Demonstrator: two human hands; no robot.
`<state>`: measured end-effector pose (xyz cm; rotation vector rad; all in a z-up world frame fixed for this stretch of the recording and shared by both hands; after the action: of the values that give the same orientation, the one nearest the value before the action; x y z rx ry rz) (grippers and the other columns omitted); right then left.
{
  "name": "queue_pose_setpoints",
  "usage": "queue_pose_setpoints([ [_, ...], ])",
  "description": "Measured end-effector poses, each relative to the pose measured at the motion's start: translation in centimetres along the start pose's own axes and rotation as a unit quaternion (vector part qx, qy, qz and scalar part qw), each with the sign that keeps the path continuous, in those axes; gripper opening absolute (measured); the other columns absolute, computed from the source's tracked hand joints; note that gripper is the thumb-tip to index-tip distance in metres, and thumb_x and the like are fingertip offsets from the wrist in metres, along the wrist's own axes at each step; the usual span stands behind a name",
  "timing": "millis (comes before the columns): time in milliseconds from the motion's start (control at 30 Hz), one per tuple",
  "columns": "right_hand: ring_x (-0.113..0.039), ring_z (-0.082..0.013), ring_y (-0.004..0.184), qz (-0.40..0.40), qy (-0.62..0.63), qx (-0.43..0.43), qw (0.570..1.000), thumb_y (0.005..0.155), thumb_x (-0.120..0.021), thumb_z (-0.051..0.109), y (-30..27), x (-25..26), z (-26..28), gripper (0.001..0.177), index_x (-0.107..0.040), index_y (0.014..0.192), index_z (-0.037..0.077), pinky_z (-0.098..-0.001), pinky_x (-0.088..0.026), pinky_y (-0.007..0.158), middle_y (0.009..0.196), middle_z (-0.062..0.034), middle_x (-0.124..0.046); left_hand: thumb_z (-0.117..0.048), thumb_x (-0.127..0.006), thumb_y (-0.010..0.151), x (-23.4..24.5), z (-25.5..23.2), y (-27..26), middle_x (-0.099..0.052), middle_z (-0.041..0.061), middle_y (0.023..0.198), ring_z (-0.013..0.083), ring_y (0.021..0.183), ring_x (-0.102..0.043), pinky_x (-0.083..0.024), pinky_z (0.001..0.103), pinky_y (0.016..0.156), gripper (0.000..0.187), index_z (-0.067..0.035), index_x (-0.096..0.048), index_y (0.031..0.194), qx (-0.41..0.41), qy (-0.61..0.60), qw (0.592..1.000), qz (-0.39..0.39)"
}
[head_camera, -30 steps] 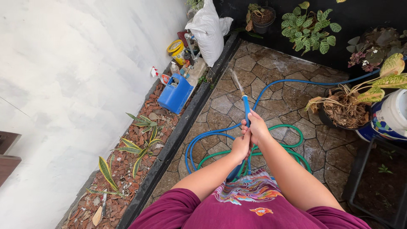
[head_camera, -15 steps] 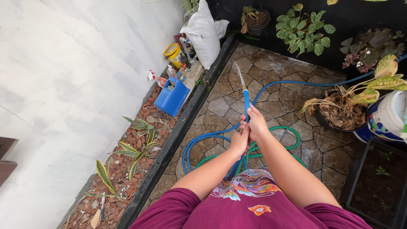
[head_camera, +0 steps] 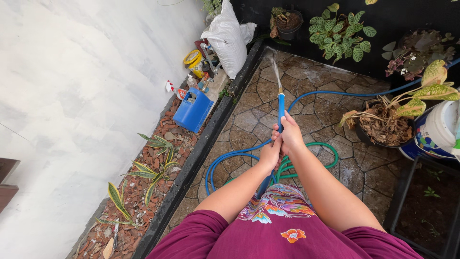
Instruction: The person waters various potted plants and garden areas using a blue garden hose.
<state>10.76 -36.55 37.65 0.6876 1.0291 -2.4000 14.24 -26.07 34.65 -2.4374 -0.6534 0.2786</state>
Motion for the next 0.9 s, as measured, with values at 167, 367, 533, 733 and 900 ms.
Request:
queue_pose_setpoints([
  [167, -0.043, -0.0136, 0.058, -0.009, 0.008, 0.009, 1.0, 0.108, -0.039, 0.021, -0.6, 0.5, 0.9, 0.054, -0.031, 0.161, 0.03, -0.0311, -0.044, 0.053, 0.076, -0.0037, -0.05, -0.071, -0.047, 0.097, -0.8, 0.0, 0.5, -0.047, 0.001, 0.053, 0.0117, 0.038, -0.041, -0.03, 0.03, 0.035, 0.067, -0.009, -0.052, 0.072, 0.012, 0.018, 1.0, 0.004],
  [367, -0.043, -0.0135, 0.059, -0.021, 0.015, 0.029, 0.999, 0.108, -0.038, 0.021, -1.5, 1.9, 2.2, 0.054, -0.032, 0.161, 0.028, -0.031, -0.044, 0.053, 0.077, -0.0035, -0.05, -0.071, -0.048, 0.096, -2.5, -0.2, 0.7, -0.048, 0.001, 0.053, 0.012, 0.038, -0.042, -0.031, 0.03, 0.035, 0.068, -0.008, -0.053, 0.071, 0.019, 0.038, 0.999, 0.021],
  [533, -0.043, -0.0136, 0.06, -0.044, 0.023, 0.03, 0.998, 0.108, -0.038, 0.021, -1.9, 3.4, 3.0, 0.054, -0.031, 0.161, 0.028, -0.0309, -0.044, 0.053, 0.077, -0.0037, -0.049, -0.07, -0.047, 0.096, -3.9, -0.4, 0.5, -0.047, 0.001, 0.052, 0.0121, 0.037, -0.042, -0.03, 0.03, 0.034, 0.068, -0.008, -0.054, 0.07, 0.011, 0.037, 0.998, 0.045],
  [733, -0.043, -0.0133, 0.059, -0.034, 0.014, 0.019, 0.999, 0.107, -0.04, 0.019, -1.3, 3.6, 2.3, 0.056, -0.032, 0.161, 0.029, -0.0301, -0.043, 0.052, 0.076, -0.0036, -0.05, -0.072, -0.047, 0.097, -3.8, 0.3, 0.3, -0.046, 0.001, 0.052, 0.0111, 0.037, -0.042, -0.031, 0.029, 0.034, 0.067, -0.01, -0.052, 0.07, 0.024, 0.02, 0.999, 0.037],
  [900, -0.043, -0.0136, 0.058, -0.014, 0.009, 0.0, 1.0, 0.106, -0.041, 0.02, -0.5, 2.0, 1.1, 0.056, -0.032, 0.161, 0.032, -0.0299, -0.042, 0.051, 0.075, -0.0039, -0.05, -0.073, -0.048, 0.096, -2.1, 0.8, 0.6, -0.046, 0.0, 0.052, 0.0109, 0.038, -0.041, -0.031, 0.029, 0.035, 0.068, -0.01, -0.052, 0.071, 0.025, 0.001, 1.0, 0.016],
])
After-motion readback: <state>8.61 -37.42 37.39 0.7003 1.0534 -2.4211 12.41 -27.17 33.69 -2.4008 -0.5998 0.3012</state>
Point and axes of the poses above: each hand's wrist, its own y-axis towards the middle knuckle, its own x-axis out of the back of the hand, z = x × y, the point moved 4 cm from there along y, towards the middle knuckle
